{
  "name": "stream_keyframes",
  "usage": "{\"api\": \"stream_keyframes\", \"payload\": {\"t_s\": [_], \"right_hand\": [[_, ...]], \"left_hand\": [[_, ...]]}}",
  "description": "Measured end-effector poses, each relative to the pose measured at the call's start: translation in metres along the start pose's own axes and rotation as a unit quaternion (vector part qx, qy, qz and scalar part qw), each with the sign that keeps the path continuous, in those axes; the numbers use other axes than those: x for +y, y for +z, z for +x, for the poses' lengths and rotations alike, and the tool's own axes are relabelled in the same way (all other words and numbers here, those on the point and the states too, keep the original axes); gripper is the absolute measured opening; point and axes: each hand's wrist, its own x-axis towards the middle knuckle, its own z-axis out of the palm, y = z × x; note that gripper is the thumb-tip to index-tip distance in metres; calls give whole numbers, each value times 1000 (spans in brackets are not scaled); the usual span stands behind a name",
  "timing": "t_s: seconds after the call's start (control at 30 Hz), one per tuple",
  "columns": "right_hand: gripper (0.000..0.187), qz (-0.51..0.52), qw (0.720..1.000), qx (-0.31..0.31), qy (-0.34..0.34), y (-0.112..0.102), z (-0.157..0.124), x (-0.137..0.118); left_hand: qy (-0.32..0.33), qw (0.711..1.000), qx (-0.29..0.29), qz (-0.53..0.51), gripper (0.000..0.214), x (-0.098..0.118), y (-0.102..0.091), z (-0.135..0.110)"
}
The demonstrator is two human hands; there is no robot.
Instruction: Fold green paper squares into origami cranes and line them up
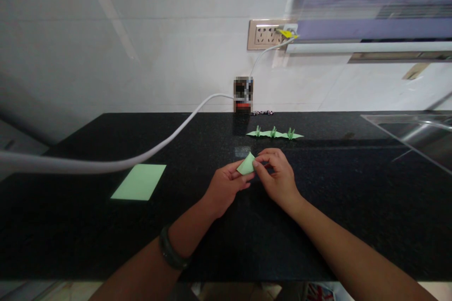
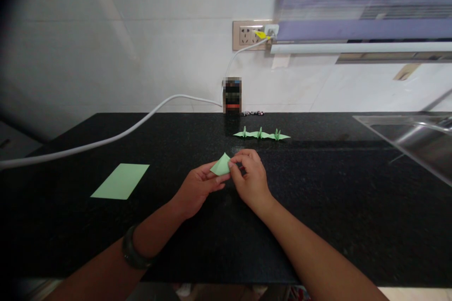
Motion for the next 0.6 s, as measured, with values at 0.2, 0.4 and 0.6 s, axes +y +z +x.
{"api": "stream_keyframes", "payload": {"t_s": [0.2, 0.4, 0.6], "right_hand": [[7, 46, 998, -33, -22, 0, -2, -2], [8, 70, 992, -89, -61, -4, -1, -7], [13, 82, 989, -119, -15, 0, 1, 2]], "left_hand": [[-34, 996, 51, 57, 41, 4, -1, 1], [-15, 996, 51, 65, 38, 6, -7, 2], [-5, 997, 23, 76, 38, 8, -5, 0]]}}
